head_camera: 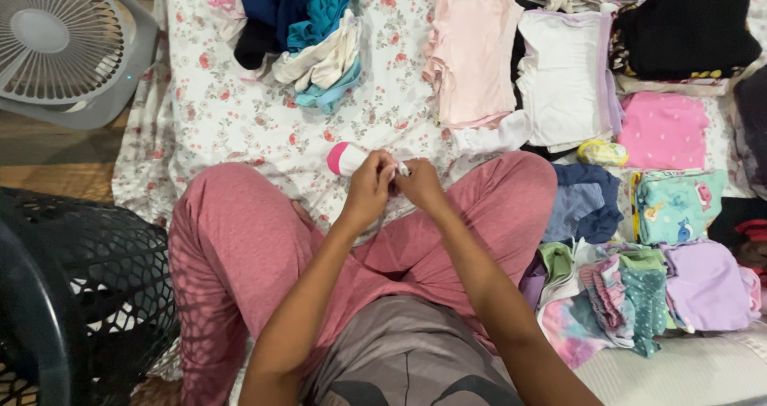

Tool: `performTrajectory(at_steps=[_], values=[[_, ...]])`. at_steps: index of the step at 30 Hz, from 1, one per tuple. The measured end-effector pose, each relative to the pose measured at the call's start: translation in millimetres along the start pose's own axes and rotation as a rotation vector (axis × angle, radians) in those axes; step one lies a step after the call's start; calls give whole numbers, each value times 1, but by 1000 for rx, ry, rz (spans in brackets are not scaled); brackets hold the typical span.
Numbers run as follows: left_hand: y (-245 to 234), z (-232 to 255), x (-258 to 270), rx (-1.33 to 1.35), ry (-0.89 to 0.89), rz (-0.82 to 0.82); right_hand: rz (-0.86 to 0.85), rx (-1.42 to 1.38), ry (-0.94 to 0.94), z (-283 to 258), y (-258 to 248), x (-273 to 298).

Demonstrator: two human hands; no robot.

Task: The person sits on a bed and folds various small clothing items, including socks and underwear, by hand. They place the folded items into neat stacks on the bed next to them.

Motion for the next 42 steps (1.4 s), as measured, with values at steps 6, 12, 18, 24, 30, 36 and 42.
performTrajectory(at_steps=[6,12,18,24,30,36,42], values=[[12,17,12,-36,60,-40,342,-38,-154,-8,-8,10],[33,-5,16,21,-11,-116,522,-153,19,35,-7,3],[27,-4,3,22,-102,-88,572,-236,-98,50,-1,-25],[-9,27,-5,-122,130,128,130,-425,-140,38,18,-42],[-21,9,-6,-262,0,104,35,-964,157,39,38,-19],[-30,-25,-10,-37,-68,200,-117,-1263,271,-4,18,10],[-34,-48,-15,233,-54,-19,-165,-960,119,-14,15,17]])
Point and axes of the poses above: each hand's wrist, its own x-axis away from the middle knuckle, its own y-axis out of the palm, z = x × y, the point moved 7 cm from there along -x, towards the middle knuckle, and after that the axes turned 1 degree about y, right-handed, at the moved point
